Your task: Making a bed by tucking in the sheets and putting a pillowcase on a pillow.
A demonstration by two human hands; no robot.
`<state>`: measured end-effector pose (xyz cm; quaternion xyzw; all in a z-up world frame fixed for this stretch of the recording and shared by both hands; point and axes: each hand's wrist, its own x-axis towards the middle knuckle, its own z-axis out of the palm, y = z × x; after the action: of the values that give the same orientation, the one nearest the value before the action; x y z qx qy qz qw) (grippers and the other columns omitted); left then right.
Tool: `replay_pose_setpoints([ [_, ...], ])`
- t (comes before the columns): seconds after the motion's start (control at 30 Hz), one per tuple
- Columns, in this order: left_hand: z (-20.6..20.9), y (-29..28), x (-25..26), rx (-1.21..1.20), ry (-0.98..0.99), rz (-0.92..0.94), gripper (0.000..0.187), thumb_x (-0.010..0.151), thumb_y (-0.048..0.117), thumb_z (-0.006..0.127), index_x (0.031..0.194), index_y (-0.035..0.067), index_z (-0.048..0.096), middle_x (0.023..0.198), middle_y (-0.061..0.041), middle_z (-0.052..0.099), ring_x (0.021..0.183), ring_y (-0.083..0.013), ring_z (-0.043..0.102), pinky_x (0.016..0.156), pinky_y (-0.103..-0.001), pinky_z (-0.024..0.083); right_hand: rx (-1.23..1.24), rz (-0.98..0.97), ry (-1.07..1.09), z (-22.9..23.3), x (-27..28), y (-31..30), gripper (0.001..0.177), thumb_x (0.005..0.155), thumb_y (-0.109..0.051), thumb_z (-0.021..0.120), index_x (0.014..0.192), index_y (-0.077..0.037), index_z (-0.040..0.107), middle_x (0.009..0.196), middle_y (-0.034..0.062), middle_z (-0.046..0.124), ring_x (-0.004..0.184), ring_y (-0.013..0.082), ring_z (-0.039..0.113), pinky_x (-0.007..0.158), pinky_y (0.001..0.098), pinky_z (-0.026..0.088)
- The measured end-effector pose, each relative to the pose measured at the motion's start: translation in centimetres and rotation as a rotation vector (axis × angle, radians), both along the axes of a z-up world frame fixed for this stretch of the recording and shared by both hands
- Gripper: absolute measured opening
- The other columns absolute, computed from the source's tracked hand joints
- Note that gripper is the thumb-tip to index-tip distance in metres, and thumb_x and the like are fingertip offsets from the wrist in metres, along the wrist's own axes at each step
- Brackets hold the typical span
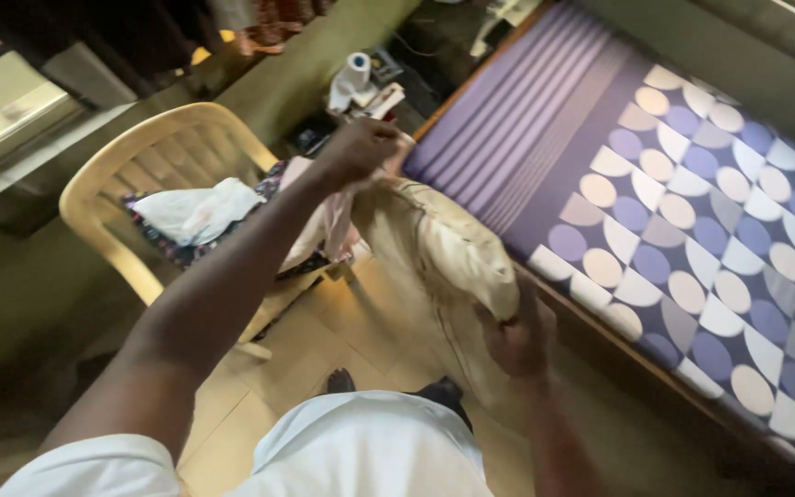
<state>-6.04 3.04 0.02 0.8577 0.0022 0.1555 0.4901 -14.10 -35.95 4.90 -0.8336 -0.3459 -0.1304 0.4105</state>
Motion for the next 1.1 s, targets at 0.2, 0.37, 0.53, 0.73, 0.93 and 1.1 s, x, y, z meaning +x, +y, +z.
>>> replay_pose_setpoints([
  [0.2,4.9,-20.0,4.1,0.234,0.067,-0.181,0.024,0.084,0.029,0.078,0.099,0.011,0.083,0.091,-0.012,0.079,0.076,-0.026,0.073,0.072,-0.041,0.057,-0.172,-0.143,0.028,-1.7,2.5,-4.1,0.041,0.083,-0.021,0.077,0.119,-0.01,0.062,0.09,0.0189,0.072,0.085,0.0442,0.07,0.073,0.0537,0.055],
  [0.37,12.4,-33.2,4.3,0.35,0.31,-0.328,0.018,0.083,0.026,0.071,0.091,0.012,0.077,0.083,-0.011,0.076,0.072,-0.0317,0.073,0.066,-0.043,0.059,-0.305,-0.298,0.163,-3.8,7.2,-10.9,0.049,0.084,-0.025,0.075,0.125,-0.005,0.057,0.09,0.0218,0.073,0.082,0.0456,0.069,0.071,0.0567,0.053],
  [0.53,8.2,-42.7,5.8,0.575,0.05,-0.409,0.015,0.078,0.014,0.072,0.091,0.008,0.075,0.093,-0.016,0.072,0.076,-0.0326,0.072,0.067,-0.046,0.058,-0.446,-0.448,0.015,-13.6,14.7,-19.3,0.046,0.087,-0.03,0.069,0.124,-0.004,0.058,0.1,0.0192,0.07,0.092,0.0388,0.068,0.077,0.05,0.054],
  [0.73,6.6,-47.5,8.4,0.096,-0.013,-0.654,0.027,0.077,0.013,0.072,0.103,0.007,0.078,0.096,-0.017,0.073,0.089,-0.0367,0.071,0.077,-0.046,0.057,0.189,-0.479,0.179,-26.4,23.1,-28.7,0.032,0.104,-0.035,0.05,0.117,-0.008,0.058,0.104,0.0072,0.064,0.094,0.0209,0.064,0.079,0.0349,0.054],
  [0.93,7.2,-48.8,13.4,-0.224,0.073,-0.647,0.051,0.096,0.027,0.063,0.141,0.007,0.05,0.109,-0.017,0.072,0.105,-0.0352,0.071,0.09,-0.042,0.056,0.557,-0.543,0.355,-17.7,26.9,-30.1,0.029,0.102,-0.034,0.054,0.108,-0.007,0.064,0.097,0.0034,0.066,0.085,0.0137,0.063,0.071,0.0285,0.054],
  [1.1,4.5,-48.3,19.8,0.219,-0.062,-0.595,0.07,0.082,0.035,0.079,0.137,0.007,0.046,0.126,-0.022,0.06,0.113,-0.0408,0.063,0.092,-0.051,0.052,0.382,-0.736,0.412,-7.5,30.8,-29.3,0.028,0.083,-0.028,0.077,0.097,-0.004,0.074,0.088,0.0063,0.077,0.077,0.0143,0.069,0.061,0.0281,0.055],
])
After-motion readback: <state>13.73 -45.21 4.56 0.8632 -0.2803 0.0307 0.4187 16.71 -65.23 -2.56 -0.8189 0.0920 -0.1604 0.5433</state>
